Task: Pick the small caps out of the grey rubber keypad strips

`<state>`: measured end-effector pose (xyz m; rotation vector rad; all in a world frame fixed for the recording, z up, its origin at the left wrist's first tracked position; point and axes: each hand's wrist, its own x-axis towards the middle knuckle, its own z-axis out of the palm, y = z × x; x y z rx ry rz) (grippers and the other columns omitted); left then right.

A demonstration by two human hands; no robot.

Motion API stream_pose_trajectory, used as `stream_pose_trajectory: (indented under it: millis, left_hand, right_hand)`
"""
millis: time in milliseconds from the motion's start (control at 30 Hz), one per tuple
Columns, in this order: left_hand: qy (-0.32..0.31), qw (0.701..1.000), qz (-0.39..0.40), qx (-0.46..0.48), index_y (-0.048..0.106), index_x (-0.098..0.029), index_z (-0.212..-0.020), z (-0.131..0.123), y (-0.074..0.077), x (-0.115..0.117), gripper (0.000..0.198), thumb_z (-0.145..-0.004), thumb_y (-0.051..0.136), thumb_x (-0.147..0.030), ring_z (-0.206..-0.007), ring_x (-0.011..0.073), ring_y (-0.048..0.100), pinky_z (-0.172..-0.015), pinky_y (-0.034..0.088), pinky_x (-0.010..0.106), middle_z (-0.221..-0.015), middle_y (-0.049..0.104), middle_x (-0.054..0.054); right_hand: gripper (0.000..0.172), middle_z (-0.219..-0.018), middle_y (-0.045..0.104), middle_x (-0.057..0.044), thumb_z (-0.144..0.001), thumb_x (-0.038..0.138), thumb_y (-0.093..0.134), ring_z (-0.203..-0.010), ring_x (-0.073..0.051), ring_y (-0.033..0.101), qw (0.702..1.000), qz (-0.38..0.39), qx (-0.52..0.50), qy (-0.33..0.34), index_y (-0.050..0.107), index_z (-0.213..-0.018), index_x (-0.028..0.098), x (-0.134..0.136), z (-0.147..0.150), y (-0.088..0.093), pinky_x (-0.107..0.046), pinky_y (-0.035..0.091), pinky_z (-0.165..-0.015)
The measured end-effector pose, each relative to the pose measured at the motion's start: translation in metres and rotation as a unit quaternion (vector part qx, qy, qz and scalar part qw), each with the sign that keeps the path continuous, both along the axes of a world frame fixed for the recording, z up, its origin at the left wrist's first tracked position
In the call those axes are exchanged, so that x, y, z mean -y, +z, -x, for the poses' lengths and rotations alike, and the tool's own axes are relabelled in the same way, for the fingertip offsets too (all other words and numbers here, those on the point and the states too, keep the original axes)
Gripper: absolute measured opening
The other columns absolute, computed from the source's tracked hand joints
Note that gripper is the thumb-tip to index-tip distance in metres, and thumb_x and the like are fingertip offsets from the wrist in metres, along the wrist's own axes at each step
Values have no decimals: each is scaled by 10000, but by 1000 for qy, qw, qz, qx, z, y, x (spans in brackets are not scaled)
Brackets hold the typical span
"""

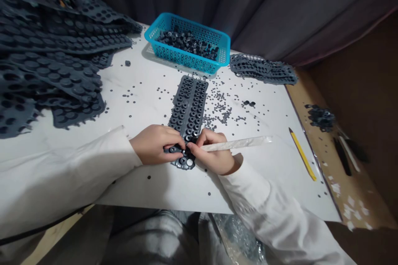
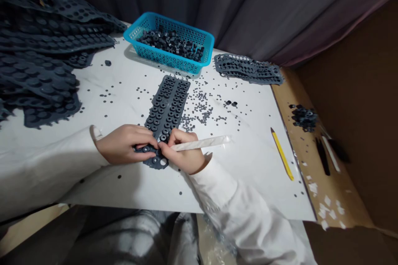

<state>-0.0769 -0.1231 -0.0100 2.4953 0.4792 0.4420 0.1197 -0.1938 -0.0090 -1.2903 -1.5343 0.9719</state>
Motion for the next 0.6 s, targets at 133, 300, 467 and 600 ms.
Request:
stream_pose_trajectory:
  millis: [133,300,467,600]
  left_hand:
    - [-1,1000,-7,1,696,-207,-843,0,0,0,116,-840,601,-274,-594,123,571,-596,404,218,-611,584,-30]
    - [-1,1000,-20,5,692,-202,-829,1,0,-1,101,-829,621,-274,-589,124,574,-585,401,223,-625,607,-25]
    - [-4,1000,-6,-2,710,-208,-859,1,1,-1,124,-845,601,-265,-600,125,589,-593,413,218,-629,616,-21]
    - [-9,1000,1,-7,718,-202,-878,0,3,-2,144,-852,587,-257,-621,132,605,-605,422,221,-651,635,-9]
  right_hand:
    - [315,-469,494,59,-739,303,709,-412,-58,397,999,22,-33,-17,471,-561,199,0,1,1,-183,300,-396]
    - [268,-574,675,-8,-663,371,811,-484,-135,632,980,127,-153,17,651,-761,179,0,-4,4,-234,518,-463]
    - [170,-639,720,-47,-677,277,810,-550,-145,680,975,148,-149,66,718,-752,156,1,-13,6,-232,552,-518]
    - [82,-649,681,-47,-712,191,767,-539,-108,617,989,46,-75,122,705,-696,140,0,-17,5,-208,490,-492]
